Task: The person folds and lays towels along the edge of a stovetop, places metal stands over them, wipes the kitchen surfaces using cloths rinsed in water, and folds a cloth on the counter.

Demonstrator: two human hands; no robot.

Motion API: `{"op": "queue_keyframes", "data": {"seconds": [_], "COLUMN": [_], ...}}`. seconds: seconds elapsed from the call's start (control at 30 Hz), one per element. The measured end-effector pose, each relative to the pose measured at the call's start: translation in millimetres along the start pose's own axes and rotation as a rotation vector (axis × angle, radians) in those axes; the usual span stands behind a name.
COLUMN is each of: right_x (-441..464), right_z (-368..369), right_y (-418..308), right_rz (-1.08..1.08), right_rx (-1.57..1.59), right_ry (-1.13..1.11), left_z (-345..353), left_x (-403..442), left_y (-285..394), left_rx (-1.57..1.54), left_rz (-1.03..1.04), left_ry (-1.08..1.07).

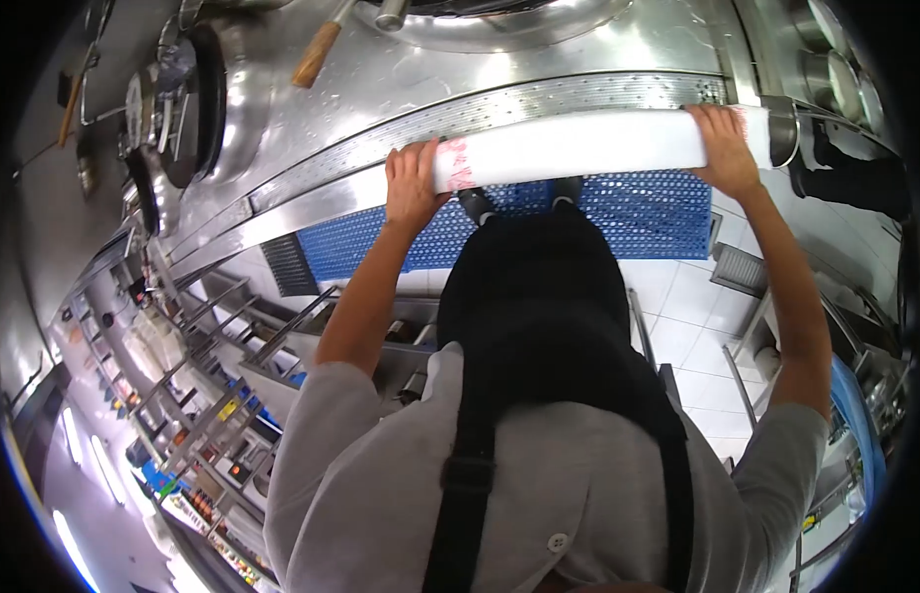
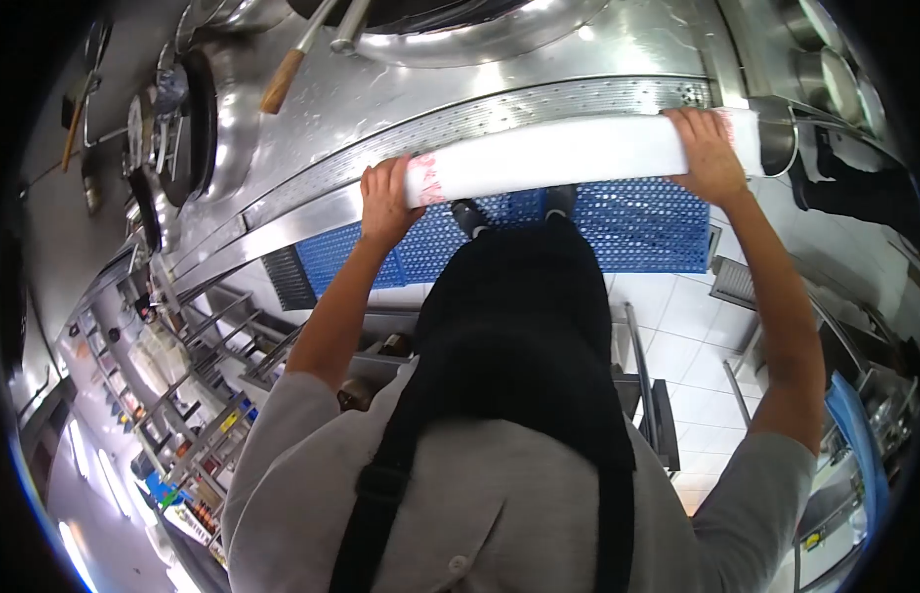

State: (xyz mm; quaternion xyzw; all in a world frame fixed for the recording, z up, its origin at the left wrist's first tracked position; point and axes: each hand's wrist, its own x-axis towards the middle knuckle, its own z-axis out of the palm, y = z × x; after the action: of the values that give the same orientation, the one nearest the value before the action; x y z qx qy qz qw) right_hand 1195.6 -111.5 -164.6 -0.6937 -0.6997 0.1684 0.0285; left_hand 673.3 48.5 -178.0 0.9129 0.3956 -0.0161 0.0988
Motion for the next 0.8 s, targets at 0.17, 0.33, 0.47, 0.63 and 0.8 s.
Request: {"op": "queue_keyframes", "data": {"seconds": [0.17,0.33,0.47,0.63,0.8], "right_x": [-4.4,1.0,-6.4,-24.0,-75.6], "right_z": [-13.2,25.4,29.3,-9.6,-44.1], "right_y": [-20.6,-15.6,-15.2,-34.0,29.1], "right_rz": [0.012,-0.029,-0.069,0.162,0.301], "right_rx": [-0.036,-0.048,-0.144,-0.289,-0.41], "right_ry": [0.072,0.127,0.174,-0.036,0.013], "left_z": [-43.0,4.4,7.6,3.4,-13.1], "left_x": [13.2,16.1,12.2,-4.0,-48.4], "left_y": [39.8,46.7,39.9,30.0,15.3], "left_rx": [-0.059,-0.011,-0.025,-0.066,-0.053], "left_rz": [0.013,0.069,0.141,0.116,-0.029], "left_ry": [-0.053,0.026,0.074,0.067,0.18]}}
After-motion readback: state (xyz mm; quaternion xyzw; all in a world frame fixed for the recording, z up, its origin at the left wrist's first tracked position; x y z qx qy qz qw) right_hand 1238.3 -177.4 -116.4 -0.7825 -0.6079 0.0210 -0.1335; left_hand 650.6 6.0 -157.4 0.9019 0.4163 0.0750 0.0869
